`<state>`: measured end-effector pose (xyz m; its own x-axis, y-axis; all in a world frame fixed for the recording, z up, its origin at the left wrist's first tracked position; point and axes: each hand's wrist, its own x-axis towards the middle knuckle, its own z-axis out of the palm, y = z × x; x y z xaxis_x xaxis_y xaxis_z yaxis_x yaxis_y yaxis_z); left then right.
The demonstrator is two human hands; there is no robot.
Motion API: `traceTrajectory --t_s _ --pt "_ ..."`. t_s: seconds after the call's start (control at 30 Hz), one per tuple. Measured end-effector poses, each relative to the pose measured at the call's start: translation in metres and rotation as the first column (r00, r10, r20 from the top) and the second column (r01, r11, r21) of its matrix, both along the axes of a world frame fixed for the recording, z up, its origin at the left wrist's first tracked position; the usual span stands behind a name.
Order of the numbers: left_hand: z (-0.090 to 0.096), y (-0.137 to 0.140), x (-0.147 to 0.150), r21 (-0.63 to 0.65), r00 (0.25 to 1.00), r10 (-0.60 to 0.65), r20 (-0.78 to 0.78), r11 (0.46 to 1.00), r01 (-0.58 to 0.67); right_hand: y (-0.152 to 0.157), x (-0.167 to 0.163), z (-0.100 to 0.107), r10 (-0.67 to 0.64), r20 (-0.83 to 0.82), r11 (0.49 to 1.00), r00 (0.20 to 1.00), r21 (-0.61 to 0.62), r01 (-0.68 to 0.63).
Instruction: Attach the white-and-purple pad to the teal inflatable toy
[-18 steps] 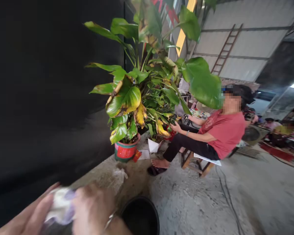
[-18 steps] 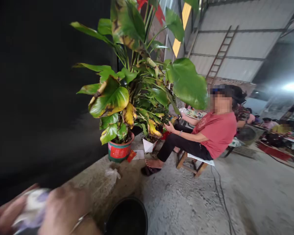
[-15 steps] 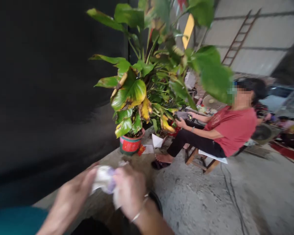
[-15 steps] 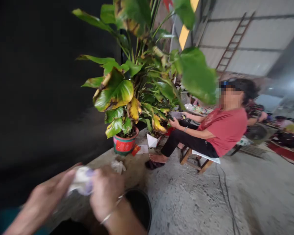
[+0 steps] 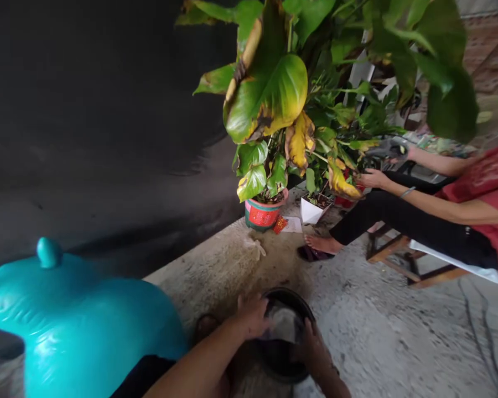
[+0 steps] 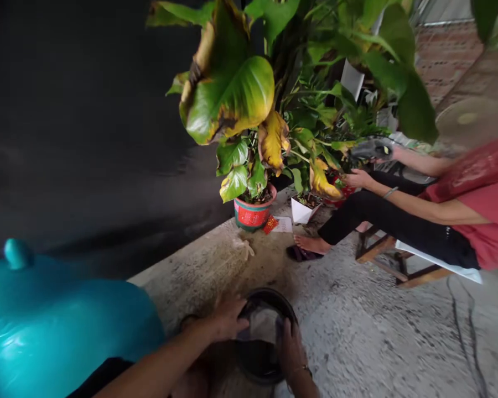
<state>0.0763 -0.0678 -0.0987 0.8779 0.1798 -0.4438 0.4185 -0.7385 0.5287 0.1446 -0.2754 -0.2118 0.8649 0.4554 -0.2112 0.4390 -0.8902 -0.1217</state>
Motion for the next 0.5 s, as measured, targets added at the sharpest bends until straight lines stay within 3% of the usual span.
traceTrajectory --t_s 0.1,0.3,0.5 --pt "-0.009 0.019 -0.007 0.013 0.989 -0.106 -0.107 0.994 0.108 0.007 -0.001 -0.037 0.047 -0.064 0.998 0.997 -0.03 -0.049" --pt "-0.006 0.032 -0.001 0.039 0.976 -0.139 -0.166 0.988 0.147 0.037 0.02 -0.091 0.046 -0.162 0.994 0.986 -0.091 -0.062" --pt "-0.017 0.029 -0.008 -0.015 0.966 -0.178 -0.186 0.984 0.178 0.046 -0.01 -0.142 -0.049 -0.209 0.989 0.977 -0.147 0.019"
